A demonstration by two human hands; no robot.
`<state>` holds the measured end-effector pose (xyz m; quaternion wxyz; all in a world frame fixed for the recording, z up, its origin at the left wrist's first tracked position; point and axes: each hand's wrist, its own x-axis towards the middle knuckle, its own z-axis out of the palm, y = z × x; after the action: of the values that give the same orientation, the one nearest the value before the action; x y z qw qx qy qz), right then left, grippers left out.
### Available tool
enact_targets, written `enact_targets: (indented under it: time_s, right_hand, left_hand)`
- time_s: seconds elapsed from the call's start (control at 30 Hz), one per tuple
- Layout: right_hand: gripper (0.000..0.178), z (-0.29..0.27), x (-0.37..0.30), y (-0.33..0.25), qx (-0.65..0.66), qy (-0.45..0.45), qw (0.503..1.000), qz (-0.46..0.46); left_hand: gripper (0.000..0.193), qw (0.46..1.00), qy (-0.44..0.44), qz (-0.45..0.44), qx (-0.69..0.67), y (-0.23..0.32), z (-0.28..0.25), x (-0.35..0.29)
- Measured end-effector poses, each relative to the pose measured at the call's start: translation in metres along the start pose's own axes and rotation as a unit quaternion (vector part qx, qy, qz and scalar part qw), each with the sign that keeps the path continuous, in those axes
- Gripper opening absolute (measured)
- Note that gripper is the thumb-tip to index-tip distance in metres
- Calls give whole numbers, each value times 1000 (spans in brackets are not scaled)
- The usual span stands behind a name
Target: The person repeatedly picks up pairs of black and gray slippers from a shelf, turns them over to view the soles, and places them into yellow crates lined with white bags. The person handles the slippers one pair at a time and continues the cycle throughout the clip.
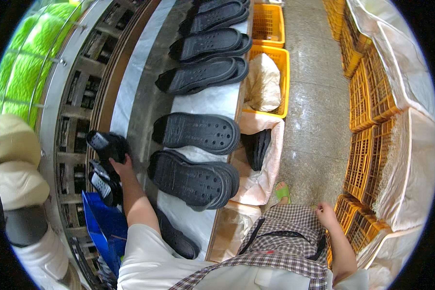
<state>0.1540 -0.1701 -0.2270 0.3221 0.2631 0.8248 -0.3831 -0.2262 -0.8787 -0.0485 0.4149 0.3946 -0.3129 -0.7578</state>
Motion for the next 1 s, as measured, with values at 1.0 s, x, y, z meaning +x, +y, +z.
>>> enact_targets:
  time_s: [1.0]
  right_hand:
    - [56,-168,-89,-162,628,-292,643,-327]
  left_hand:
    - [39,798,-370,-468,84,17,-147,-589]
